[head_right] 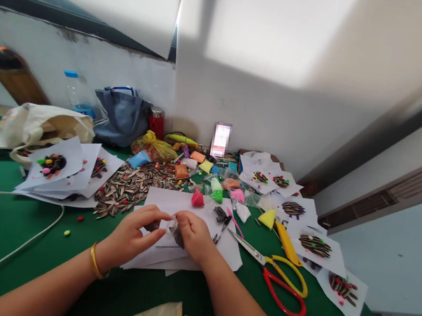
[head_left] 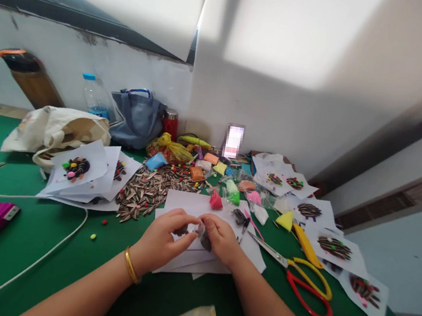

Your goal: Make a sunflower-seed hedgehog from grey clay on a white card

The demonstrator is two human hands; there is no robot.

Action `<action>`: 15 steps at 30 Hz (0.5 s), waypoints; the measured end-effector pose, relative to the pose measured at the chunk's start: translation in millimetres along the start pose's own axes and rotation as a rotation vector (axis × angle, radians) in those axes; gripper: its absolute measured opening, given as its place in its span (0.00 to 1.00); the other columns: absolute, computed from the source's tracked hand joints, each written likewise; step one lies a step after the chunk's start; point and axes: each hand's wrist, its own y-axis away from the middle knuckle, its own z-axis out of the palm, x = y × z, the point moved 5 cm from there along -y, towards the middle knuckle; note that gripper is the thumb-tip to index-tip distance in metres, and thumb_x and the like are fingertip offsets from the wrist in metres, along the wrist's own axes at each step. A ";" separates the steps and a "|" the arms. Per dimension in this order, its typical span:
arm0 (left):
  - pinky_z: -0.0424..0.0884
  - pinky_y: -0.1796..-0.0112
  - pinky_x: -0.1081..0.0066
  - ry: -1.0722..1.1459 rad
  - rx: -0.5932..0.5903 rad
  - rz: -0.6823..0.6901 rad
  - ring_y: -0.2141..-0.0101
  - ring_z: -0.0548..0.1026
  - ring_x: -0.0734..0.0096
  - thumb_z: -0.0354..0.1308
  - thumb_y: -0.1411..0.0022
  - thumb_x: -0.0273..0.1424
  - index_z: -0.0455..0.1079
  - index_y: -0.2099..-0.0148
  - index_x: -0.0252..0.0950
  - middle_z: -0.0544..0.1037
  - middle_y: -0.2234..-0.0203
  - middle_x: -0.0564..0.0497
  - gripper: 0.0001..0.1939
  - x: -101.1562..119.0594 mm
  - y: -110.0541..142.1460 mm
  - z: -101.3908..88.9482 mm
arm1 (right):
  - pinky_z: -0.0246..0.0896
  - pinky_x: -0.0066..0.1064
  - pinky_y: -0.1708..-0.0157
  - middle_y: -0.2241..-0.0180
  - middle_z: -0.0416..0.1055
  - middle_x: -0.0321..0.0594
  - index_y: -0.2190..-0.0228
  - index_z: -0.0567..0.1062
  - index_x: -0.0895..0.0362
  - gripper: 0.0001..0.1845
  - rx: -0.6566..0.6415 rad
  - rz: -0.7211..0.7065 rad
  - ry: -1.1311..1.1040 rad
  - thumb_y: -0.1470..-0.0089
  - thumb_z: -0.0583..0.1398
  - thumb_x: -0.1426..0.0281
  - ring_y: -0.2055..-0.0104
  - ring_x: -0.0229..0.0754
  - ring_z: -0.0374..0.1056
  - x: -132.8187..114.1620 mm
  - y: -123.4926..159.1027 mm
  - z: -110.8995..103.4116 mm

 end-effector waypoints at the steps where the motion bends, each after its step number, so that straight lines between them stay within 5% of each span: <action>1: 0.66 0.65 0.72 0.094 0.057 -0.050 0.69 0.70 0.72 0.59 0.40 0.32 0.72 0.53 0.40 0.72 0.68 0.51 0.12 -4.2 -1.0 -3.1 | 0.62 0.32 0.59 0.64 0.75 0.40 0.60 0.76 0.55 0.26 0.028 0.002 0.027 0.35 0.47 0.52 0.61 0.42 0.70 1.7 -1.0 -5.1; 4: 0.67 0.67 0.73 0.470 0.188 -0.243 0.71 0.70 0.74 0.62 0.41 0.33 0.70 0.55 0.38 0.71 0.72 0.53 0.12 -19.1 -3.1 -5.9 | 0.62 0.34 0.58 0.61 0.76 0.42 0.59 0.76 0.55 0.24 0.164 0.002 0.163 0.35 0.47 0.53 0.59 0.44 0.70 5.4 -5.8 -33.2; 10: 0.69 0.71 0.79 1.169 0.140 -0.495 0.72 0.71 0.80 0.66 0.44 0.31 0.70 0.57 0.36 0.73 0.65 0.52 0.13 -25.1 -3.7 10.0 | 0.57 0.32 0.66 0.64 0.76 0.43 0.63 0.77 0.55 0.19 0.372 0.113 0.801 0.37 0.50 0.59 0.62 0.45 0.69 11.9 -21.0 -113.9; 15: 0.73 0.72 0.78 1.438 0.162 -0.656 0.71 0.74 0.76 0.59 0.37 0.37 0.70 0.61 0.34 0.72 0.69 0.51 0.10 -27.2 0.0 13.0 | 0.57 0.38 0.56 0.60 0.76 0.46 0.62 0.78 0.56 0.16 0.403 0.096 1.029 0.38 0.51 0.65 0.57 0.48 0.68 28.3 -28.7 -138.3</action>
